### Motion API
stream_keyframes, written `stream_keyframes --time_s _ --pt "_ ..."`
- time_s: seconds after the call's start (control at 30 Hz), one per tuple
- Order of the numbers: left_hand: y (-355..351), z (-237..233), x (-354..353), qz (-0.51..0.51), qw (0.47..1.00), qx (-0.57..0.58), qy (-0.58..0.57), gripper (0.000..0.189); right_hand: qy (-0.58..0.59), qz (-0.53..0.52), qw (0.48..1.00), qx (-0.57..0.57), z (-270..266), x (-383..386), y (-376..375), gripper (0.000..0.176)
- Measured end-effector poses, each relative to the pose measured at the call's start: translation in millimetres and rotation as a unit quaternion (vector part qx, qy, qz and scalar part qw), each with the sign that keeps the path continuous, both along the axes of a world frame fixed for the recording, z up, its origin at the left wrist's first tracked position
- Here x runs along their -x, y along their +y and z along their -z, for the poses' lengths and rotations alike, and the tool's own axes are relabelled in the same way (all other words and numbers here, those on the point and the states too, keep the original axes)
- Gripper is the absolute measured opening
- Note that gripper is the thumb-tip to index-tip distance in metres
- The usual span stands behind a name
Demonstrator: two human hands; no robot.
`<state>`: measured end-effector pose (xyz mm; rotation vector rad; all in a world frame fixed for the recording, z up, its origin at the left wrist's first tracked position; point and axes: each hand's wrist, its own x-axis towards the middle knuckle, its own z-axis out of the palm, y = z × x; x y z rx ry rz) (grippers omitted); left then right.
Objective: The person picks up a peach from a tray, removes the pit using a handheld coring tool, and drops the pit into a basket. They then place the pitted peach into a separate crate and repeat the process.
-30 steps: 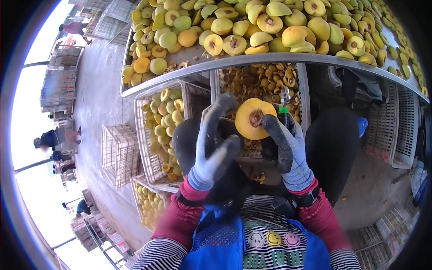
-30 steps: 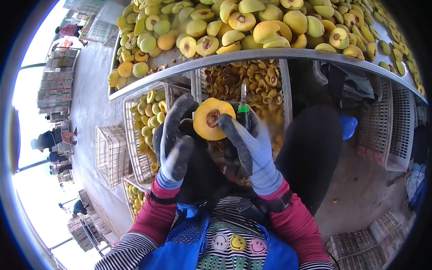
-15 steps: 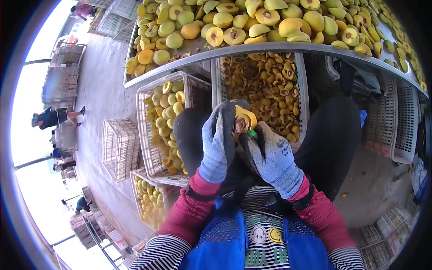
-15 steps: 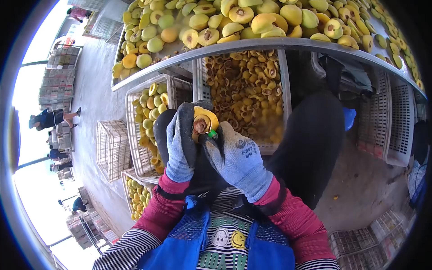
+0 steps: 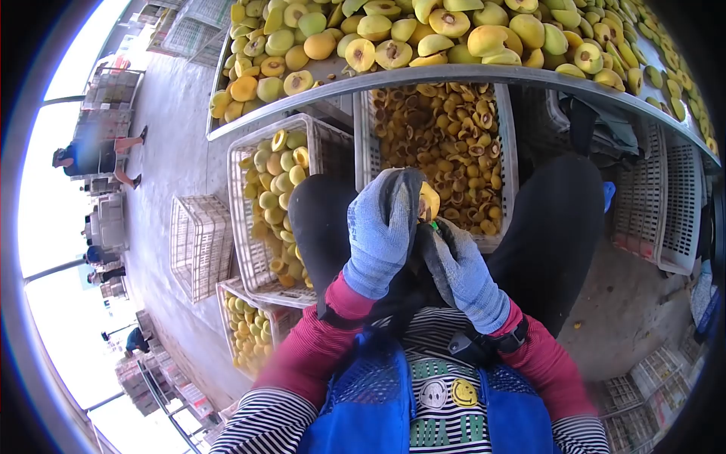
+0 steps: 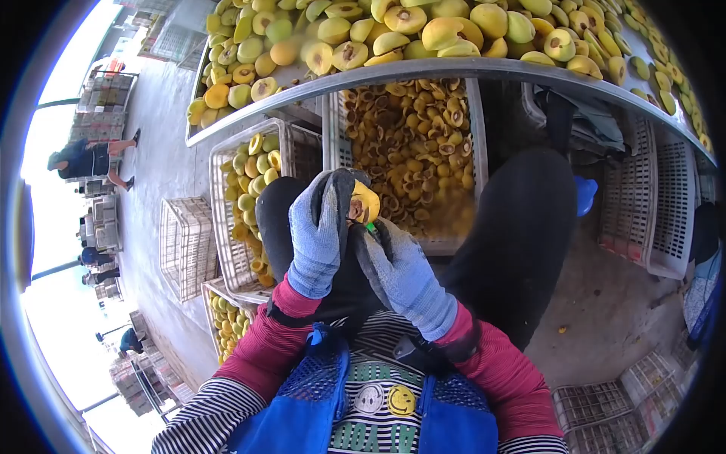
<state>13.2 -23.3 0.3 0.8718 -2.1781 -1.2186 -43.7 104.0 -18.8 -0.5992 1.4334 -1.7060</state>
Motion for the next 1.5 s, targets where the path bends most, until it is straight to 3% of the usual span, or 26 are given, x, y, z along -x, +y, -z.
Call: stream_keyframes --time_s 0.23,0.27,0.3,0.43,0.5,0.53,0.57,0.6,0.63,0.67,0.7,0.73,0.83,0.87,0.9,0.97,1.0,1.03,1.1,1.13,1.17,1.23,1.3,1.37,1.43,1.5 --pt "-3.1 1.1 -5.8 0.015 0.997 0.076 -0.004 0.023 0.239 -0.038 0.970 0.001 10.9 5.4 0.9 0.022" --pt "-3.0 1.4 -5.2 0.021 0.990 0.134 0.025 0.025 -0.050 -0.088 0.994 -0.034 -0.5 6.5 -0.7 0.024" --pt "-1.9 2.1 -4.5 0.020 0.991 0.134 0.025 0.025 -0.336 -0.130 0.930 -0.067 -7.1 5.4 -1.0 0.026" --pt "-5.7 7.3 0.0 0.063 0.994 0.039 0.075 0.028 -0.288 -0.056 0.956 -0.021 -1.9 -2.3 2.5 0.033" --pt "-10.1 12.9 0.4 0.080 0.994 -0.022 0.073 0.029 -0.500 -0.178 0.847 -0.008 -7.8 10.8 4.9 0.041" --pt "-10.3 16.4 -0.4 0.091 0.981 -0.161 0.065 0.027 -0.577 -0.208 0.787 0.060 -5.8 7.9 4.0 0.045" --pt "-11.4 17.9 -0.7 0.102 0.948 -0.297 0.056 0.026 -0.577 -0.209 0.787 0.062 -4.3 6.8 2.4 0.045" --pt "-11.1 17.2 -3.1 0.080 0.879 -0.465 0.067 0.029 -0.673 -0.224 0.695 0.121 -3.0 5.8 1.0 0.047" --pt "-9.3 22.1 -3.5 0.080 0.879 -0.465 0.066 0.029 -0.754 -0.233 0.588 0.176 -1.3 5.1 0.1 0.049" --pt "-6.4 31.7 -2.4 0.094 0.923 -0.368 0.064 0.032 -0.765 -0.233 0.569 0.194 0.3 3.8 -2.0 0.049" --pt "-2.8 37.1 -2.1 0.107 0.955 -0.269 0.061 0.035 -0.765 -0.232 0.569 0.194 0.5 5.1 -2.9 0.049" --pt "2.5 33.1 -3.3 0.001 0.871 -0.476 0.124 0.034 -0.737 -0.249 0.589 0.219 0.6 7.3 -4.7 0.049" --pt "-11.0 47.3 -22.9 -0.122 0.901 -0.399 0.119 0.038 -0.709 -0.264 0.610 0.238 7.3 12.8 -8.2 0.049" --pt "-21.3 34.3 -31.7 -0.126 0.983 -0.121 0.054 0.038 -0.709 -0.254 0.615 0.233 12.3 15.8 -9.0 0.048" --pt "-38.0 17.3 -45.1 -0.120 0.978 0.169 -0.012 0.037 -0.706 -0.257 0.615 0.240 16.9 16.2 -7.8 0.048" --pt "-93.4 15.2 -87.0 -0.247 0.954 -0.036 0.166 0.033 -0.712 -0.224 0.644 0.168 22.8 14.1 -2.6 0.046" --pt "-118.3 7.0 -110.2 -0.242 0.958 0.133 -0.082 0.033 -0.683 -0.208 0.688 0.127 18.9 16.0 -1.1 0.044" --pt "-132.5 -5.8 -116.8 -0.220 0.874 0.289 -0.322 0.035 -0.681 -0.213 0.689 0.131 19.2 17.3 -3.8 0.044" --pt "-151.5 -12.8 -114.3 -0.175 0.823 0.303 -0.446 0.035 -0.628 -0.209 0.745 0.087 21.2 15.5 -10.3 0.042" --pt "-159.3 -16.5 -94.6 -0.164 0.905 0.261 -0.293 0.033 -0.603 -0.201 0.771 0.037 16.6 16.0 -13.8 0.041" --pt "-163.6 -26.2 -68.1 -0.154 0.940 0.208 -0.222 0.032 -0.604 -0.202 0.770 0.036 13.4 16.0 -16.8 0.041" --pt "-199.9 -25.8 -21.5 -0.159 0.958 0.136 -0.198 0.021 -0.556 -0.211 0.804 -0.024 9.0 17.7 -20.8 0.040" --pt "-244.1 -7.7 17.7 -0.166 0.872 0.331 -0.320 0.050 -0.558 -0.203 0.803 -0.045 11.0 21.0 -22.8 0.040" --pt "-284.8 22.3 47.5 -0.095 0.830 0.290 -0.468 0.062 -0.559 -0.168 0.809 -0.066 19.0 25.1 -22.9 0.040" --pt "-308.8 32.9 62.0 0.018 0.875 0.205 -0.438 0.057 -0.536 -0.135 0.831 -0.067 18.2 28.5 -25.9 0.039" --pt "-310.6 53.3 61.1 0.091 0.980 -0.085 -0.152 0.045 -0.514 -0.100 0.849 -0.074 11.3 30.8 -27.7 0.040"
